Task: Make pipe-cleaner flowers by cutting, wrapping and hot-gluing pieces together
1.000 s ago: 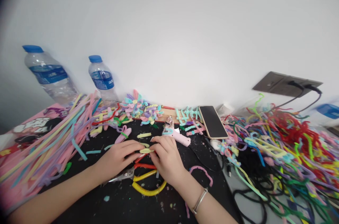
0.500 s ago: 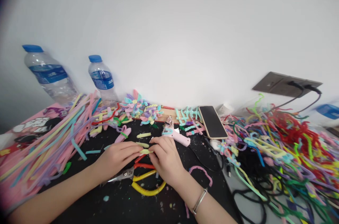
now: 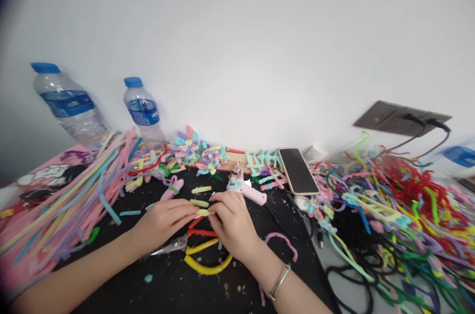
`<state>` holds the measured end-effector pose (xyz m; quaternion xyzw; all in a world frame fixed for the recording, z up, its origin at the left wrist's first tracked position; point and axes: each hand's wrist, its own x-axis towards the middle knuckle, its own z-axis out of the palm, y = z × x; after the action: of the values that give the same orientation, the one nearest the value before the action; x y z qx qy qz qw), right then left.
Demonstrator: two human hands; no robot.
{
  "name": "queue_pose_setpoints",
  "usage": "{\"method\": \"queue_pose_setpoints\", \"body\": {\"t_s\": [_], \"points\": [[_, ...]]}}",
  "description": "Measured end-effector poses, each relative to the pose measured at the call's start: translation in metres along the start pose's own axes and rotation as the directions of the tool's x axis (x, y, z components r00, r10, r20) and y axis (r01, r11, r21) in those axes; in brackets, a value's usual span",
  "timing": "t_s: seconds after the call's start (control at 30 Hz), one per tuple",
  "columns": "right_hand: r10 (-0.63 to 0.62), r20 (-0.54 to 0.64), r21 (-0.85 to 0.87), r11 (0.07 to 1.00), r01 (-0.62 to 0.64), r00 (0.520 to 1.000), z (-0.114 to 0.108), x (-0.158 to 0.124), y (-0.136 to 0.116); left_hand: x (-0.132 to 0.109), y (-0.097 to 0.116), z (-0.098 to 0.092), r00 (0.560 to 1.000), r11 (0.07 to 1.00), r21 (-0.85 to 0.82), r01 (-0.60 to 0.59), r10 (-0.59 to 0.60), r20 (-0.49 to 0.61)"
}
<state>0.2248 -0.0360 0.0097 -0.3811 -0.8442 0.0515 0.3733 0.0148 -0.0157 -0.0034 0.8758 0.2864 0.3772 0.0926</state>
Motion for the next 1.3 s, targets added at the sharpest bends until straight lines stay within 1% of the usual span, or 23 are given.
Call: {"method": "queue_pose_setpoints", "body": {"t_s": [0.3, 0.83, 1.03, 1.3], "points": [[-0.003, -0.006, 0.007, 1.0, 0.003, 1.0, 0.0001, 0.0014, 0.0005, -0.0022, 0.0013, 0.0002, 1.0, 1.0, -0.005, 0.012, -0.012, -0.006], [0.025, 0.044, 0.041, 0.999, -0.026, 0.999, -0.0022, 0.0007, -0.0005, -0.0004, 0.0026, -0.0012, 0.999, 0.999, -0.027, 0.044, -0.043, 0.007], [0.024, 0.038, 0.048, 0.998, -0.026, 0.999, -0.001, 0.0003, 0.0002, -0.0003, 0.0004, -0.0003, 0.998, 0.998, -0.025, 0.055, -0.054, 0.028], [0.03, 0.026, 0.047, 0.998, -0.031, 0.999, 0.0004, -0.0005, 0.0007, 0.002, 0.0017, -0.0017, 0.999, 0.999, -0.028, 0.043, -0.042, 0.013]]}}
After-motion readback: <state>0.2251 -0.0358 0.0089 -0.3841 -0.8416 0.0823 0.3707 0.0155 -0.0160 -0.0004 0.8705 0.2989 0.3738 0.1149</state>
